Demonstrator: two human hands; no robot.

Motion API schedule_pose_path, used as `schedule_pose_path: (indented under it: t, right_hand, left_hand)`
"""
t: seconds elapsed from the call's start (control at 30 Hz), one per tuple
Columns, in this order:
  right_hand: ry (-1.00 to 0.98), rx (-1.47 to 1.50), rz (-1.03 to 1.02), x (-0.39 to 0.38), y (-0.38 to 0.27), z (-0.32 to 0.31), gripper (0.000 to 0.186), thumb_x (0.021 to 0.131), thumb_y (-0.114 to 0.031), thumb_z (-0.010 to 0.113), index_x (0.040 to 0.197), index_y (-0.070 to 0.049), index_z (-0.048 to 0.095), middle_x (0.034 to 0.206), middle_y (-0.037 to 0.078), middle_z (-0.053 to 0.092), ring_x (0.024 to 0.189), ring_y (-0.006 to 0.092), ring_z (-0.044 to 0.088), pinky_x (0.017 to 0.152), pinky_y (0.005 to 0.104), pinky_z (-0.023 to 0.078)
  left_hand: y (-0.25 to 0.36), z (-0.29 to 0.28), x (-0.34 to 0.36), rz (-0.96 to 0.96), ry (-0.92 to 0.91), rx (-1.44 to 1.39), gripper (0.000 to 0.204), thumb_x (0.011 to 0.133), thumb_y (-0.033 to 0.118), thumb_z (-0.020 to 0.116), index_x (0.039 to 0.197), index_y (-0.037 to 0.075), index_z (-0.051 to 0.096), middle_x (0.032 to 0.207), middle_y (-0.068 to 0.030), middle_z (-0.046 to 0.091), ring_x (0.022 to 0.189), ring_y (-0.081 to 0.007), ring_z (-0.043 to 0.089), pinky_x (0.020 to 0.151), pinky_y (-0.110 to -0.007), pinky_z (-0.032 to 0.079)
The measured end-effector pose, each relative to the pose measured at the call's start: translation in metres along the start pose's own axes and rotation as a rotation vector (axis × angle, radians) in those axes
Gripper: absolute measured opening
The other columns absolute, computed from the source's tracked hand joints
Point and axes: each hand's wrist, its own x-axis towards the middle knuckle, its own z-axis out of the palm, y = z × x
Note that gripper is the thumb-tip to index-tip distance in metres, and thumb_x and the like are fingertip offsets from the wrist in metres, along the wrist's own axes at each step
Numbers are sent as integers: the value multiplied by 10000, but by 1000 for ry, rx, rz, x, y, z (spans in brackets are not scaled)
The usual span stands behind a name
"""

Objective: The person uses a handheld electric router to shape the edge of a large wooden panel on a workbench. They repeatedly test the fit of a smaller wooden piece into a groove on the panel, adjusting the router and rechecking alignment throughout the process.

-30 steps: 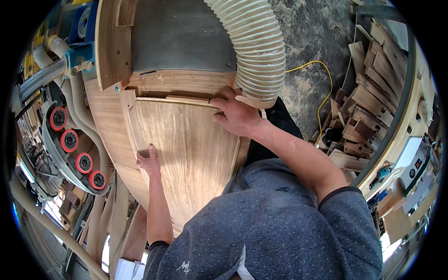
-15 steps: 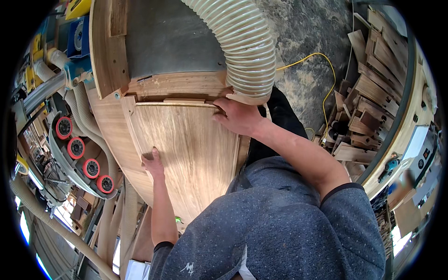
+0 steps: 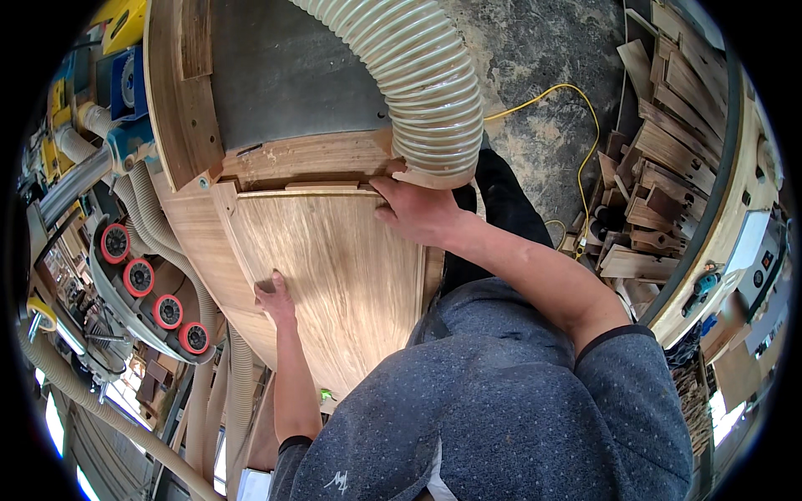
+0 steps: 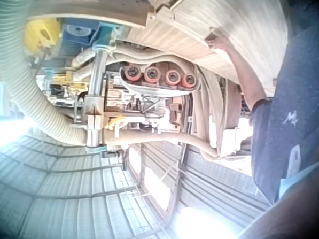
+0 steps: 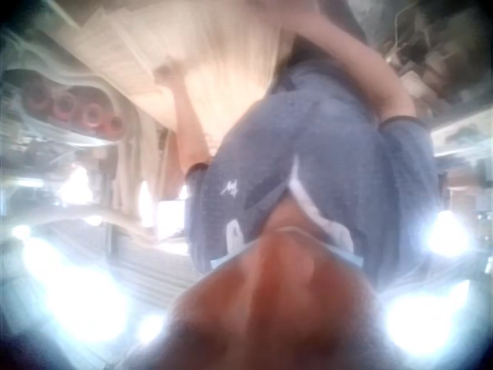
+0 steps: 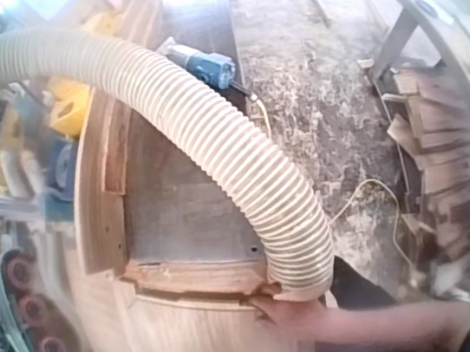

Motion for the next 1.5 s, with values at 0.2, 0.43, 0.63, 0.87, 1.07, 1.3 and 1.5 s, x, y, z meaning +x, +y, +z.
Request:
schedule_pose_path:
  t: [0.2, 0.43, 0.63, 0.87, 1.07, 1.3, 1.5]
  right_hand:
    - [-89, -25, 25, 11, -8, 3, 401, 835, -250, 757, 1195, -78, 713, 1156, 92, 649, 1143, 314, 571, 1000, 446, 470]
    - [-100, 43, 50, 13, -5, 4, 386, 830, -243, 760, 1181, -85, 725, 1155, 95, 660, 1171, 321, 572, 1008, 456, 470]
    - [-108, 64, 56, 15, -7, 0, 406, 807, -253, 793, 1180, -107, 729, 1166, 82, 666, 1155, 307, 585, 1013, 442, 465]
    - [-144, 81, 97, 15, -6, -1, 434, 804, -276, 812, 1196, -113, 722, 1198, 77, 664, 1169, 292, 591, 1036, 433, 449]
    - [-126, 48, 69, 13, -6, 1, 442, 822, -289, 805, 1220, -117, 718, 1217, 84, 658, 1184, 284, 589, 1060, 431, 434]
    - [-154, 113, 56, 14, -2, 1, 424, 836, -259, 788, 1219, -88, 725, 1216, 96, 667, 1151, 289, 614, 1006, 416, 485]
    - [-173, 129, 38, 15, -3, -3, 410, 848, -230, 777, 1220, -66, 722, 1226, 105, 666, 1127, 296, 625, 973, 400, 514]
  left_hand:
    - [1, 0, -1, -4, -6, -23, 1324, 736, 897, 639, 1575, -47, 243, 1503, -357, 263, 1359, -506, 351, 1156, -594, 292]
    - [1, 1, -2, 9, 9, -36, 1340, 718, 910, 641, 1572, -48, 253, 1486, -349, 276, 1382, -494, 313, 1154, -594, 283]
    - [2, 2, -4, 5, 24, -44, 1341, 717, 908, 644, 1575, -44, 252, 1483, -333, 276, 1374, -482, 317, 1156, -589, 280]
    - [10, 0, -7, -9, 19, -36, 1335, 723, 905, 641, 1582, -38, 244, 1477, -308, 275, 1374, -477, 322, 1160, -585, 284]
    - [11, 1, -8, -19, 29, -44, 1345, 716, 905, 645, 1592, -25, 224, 1484, -309, 265, 1384, -495, 311, 1171, -594, 273]
    - [11, 0, -6, -52, -1, -21, 1330, 706, 921, 634, 1597, 17, 239, 1510, -288, 236, 1392, -499, 305, 1143, -653, 290]
    - [18, 1, -12, -77, 52, -31, 1325, 675, 931, 655, 1577, 31, 290, 1462, -242, 284, 1377, -473, 311, 1113, -663, 302]
